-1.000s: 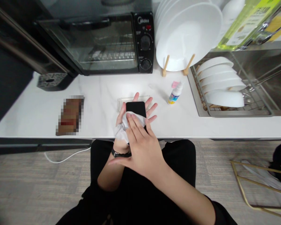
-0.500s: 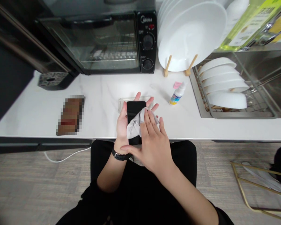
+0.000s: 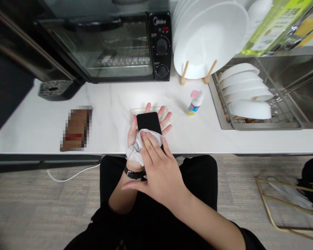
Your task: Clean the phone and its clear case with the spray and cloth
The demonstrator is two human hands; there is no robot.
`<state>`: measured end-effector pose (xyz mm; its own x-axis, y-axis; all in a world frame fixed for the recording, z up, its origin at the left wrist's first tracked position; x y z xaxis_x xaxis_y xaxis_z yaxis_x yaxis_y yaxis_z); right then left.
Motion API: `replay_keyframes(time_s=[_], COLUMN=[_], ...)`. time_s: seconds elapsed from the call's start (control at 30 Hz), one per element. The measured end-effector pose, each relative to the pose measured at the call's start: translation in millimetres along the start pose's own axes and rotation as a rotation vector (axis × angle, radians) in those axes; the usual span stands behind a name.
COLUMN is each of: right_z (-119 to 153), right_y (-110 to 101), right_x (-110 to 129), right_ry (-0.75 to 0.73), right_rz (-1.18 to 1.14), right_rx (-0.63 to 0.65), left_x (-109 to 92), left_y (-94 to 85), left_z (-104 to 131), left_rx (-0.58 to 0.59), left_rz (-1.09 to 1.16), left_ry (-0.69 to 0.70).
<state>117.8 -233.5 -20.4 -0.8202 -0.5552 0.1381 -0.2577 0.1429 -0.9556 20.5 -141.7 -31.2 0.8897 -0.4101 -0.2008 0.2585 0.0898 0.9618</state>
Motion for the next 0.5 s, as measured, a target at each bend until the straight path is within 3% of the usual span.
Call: replay_keyframes(time_s=[0.13, 0.23, 0.5], right_z=[24.1, 24.0, -27.9], right_y=[-0.8, 1.0, 8.3], right_x=[-2.0, -11.0, -38.1], right_ry=[0.042, 0.106, 0.198], right_rz=[0.052, 0.058, -0.009], right_rx=[0.011, 0.000, -0.054], left_x=[0.8, 2.3, 4.7], left_y=[-1.6, -0.4, -2.4], left_z=[-3.7, -2.7, -6.2], left_rx=[0.012, 0.029, 0.036], left_rz=[0.013, 0.000, 0.004], left_ry=[0.009, -0.004, -0.038])
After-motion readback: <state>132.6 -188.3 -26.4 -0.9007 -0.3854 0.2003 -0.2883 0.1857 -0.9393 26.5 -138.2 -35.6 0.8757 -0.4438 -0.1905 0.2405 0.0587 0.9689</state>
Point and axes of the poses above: each hand's wrist, its own z-axis away from the middle knuckle, its own y-axis out of the palm, x = y × z, the point moved 1 cm from there along -z, towards the middle knuckle, and after that the axes turned 9 degrees about z, right-handed, at the moved point
